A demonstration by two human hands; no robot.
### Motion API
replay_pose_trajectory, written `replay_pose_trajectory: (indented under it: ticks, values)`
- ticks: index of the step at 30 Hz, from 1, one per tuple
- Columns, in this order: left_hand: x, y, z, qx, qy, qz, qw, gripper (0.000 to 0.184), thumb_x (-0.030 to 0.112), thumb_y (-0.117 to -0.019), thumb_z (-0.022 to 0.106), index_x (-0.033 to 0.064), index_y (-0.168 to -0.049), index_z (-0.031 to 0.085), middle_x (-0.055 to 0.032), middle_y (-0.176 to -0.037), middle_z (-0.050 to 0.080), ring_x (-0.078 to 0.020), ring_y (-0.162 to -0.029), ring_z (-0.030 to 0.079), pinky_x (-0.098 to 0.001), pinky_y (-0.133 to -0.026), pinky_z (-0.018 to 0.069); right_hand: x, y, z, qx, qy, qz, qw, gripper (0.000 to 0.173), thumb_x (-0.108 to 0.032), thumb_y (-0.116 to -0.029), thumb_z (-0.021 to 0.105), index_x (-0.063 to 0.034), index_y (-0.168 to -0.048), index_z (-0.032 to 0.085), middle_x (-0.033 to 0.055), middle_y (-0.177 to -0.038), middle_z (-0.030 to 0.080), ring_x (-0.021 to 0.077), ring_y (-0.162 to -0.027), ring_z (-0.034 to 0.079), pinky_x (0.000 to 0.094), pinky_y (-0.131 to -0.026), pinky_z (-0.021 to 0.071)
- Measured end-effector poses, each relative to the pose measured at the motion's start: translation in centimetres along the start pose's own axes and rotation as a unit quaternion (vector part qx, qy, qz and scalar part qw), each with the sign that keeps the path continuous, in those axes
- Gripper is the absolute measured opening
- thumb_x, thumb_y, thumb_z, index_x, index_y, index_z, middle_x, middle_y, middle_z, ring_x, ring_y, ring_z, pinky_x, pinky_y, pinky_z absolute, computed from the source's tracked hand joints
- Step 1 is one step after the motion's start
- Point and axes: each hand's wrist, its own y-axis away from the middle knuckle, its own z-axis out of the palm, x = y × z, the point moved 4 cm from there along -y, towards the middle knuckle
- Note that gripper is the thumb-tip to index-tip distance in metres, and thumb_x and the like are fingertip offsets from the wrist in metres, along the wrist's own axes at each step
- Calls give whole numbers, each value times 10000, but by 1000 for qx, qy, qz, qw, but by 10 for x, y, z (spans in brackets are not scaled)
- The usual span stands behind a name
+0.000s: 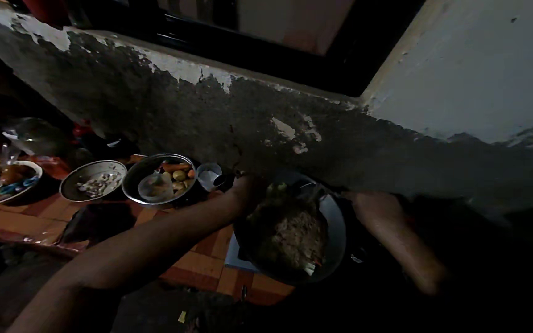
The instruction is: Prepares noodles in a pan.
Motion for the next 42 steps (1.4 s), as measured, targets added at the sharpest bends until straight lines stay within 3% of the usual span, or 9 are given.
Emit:
replay_pose_trajectory:
  ticks: [2, 6, 13, 19, 27, 35, 38, 40, 42]
  values:
    - [3, -12, 13, -39, 34, -5, 999, 371, 91, -1025, 577, -18, -1380, 581, -265, -1395, 571, -463, -1323, 527, -633, -1086, 419, -13, -10, 18, -12, 36, 21, 999, 312, -48, -1053, 501, -55, -1323, 658, 254, -1215, 674, 447, -1135, 657, 592, -916, 529]
    - [5, -15, 27, -65, -11, 43, 997, 349, 76, -1052, 520, -81, -1361, 565, -301, -1404, 551, -486, -1334, 512, -641, -1080, 420, -26, 13, 29, -135, 77, 28, 987, 309, 17, -1053, 434, 114, -1299, 594, 317, -1298, 613, 476, -1230, 599, 592, -987, 493]
    - [1, -14, 45, -47, 35, 33, 998, 394, 148, -1066, 511, -71, -1393, 534, -310, -1395, 555, -489, -1301, 541, -635, -1048, 447, -15, 5, 79, -291, -39, -101, 951, 312, -141, -1067, 519, -11, -1318, 652, 282, -1302, 633, 463, -1236, 594, 648, -1026, 445]
    - [1, -12, 40, -57, 26, 9, 998, 375, 140, -1084, 465, -67, -1391, 524, -310, -1347, 585, -490, -1243, 584, -636, -996, 479, -24, -2, 103, -287, -190, -80, 935, 357, -144, -1073, 529, -52, -1409, 603, 245, -1227, 658, 351, -1024, 664, 507, -925, 522]
    - [-3, 12, 17, 0, 34, 44, 998, 277, 80, -1038, 545, -27, -1282, 625, -273, -1232, 650, -465, -1164, 627, -620, -941, 505, -8, 15, 69, -270, -203, -77, 938, 351, -151, -1083, 518, -78, -1416, 599, 185, -1048, 664, 218, -772, 597, 393, -746, 518]
    - [0, 30, -18, 102, -16, 67, 992, 195, 54, -1011, 592, 42, -1179, 690, -197, -1051, 711, -403, -996, 695, -561, -835, 552, 3, 23, 9, -217, -161, -45, 962, 341, -130, -1088, 508, -87, -1413, 601, 159, -1011, 654, 178, -762, 561, 354, -735, 488]
    - [5, 42, -36, 111, -38, 71, 991, 176, 14, -976, 620, 22, -1140, 683, -207, -1029, 706, -416, -990, 692, -564, -828, 544, 5, 20, -12, -179, -98, -52, 977, 322, -148, -1082, 526, -118, -1377, 652, 156, -1059, 705, 264, -880, 659, 456, -818, 531]
    - [8, 50, -45, 125, -53, 66, 988, 160, -3, -976, 611, 10, -1110, 695, -211, -1012, 707, -418, -973, 694, -554, -820, 549, 1, 24, -27, -151, -61, -49, 986, 335, -171, -1080, 526, -152, -1387, 657, 171, -1182, 714, 356, -1071, 681, 571, -929, 516]
    - [10, 56, -51, 144, -70, 61, 985, 148, -19, -970, 602, 7, -1076, 702, -201, -977, 706, -403, -940, 698, -537, -796, 553, -7, 32, -37, -102, -27, -45, 993, 320, -172, -1070, 541, -153, -1361, 672, 186, -1155, 719, 391, -1068, 684, 600, -908, 521]
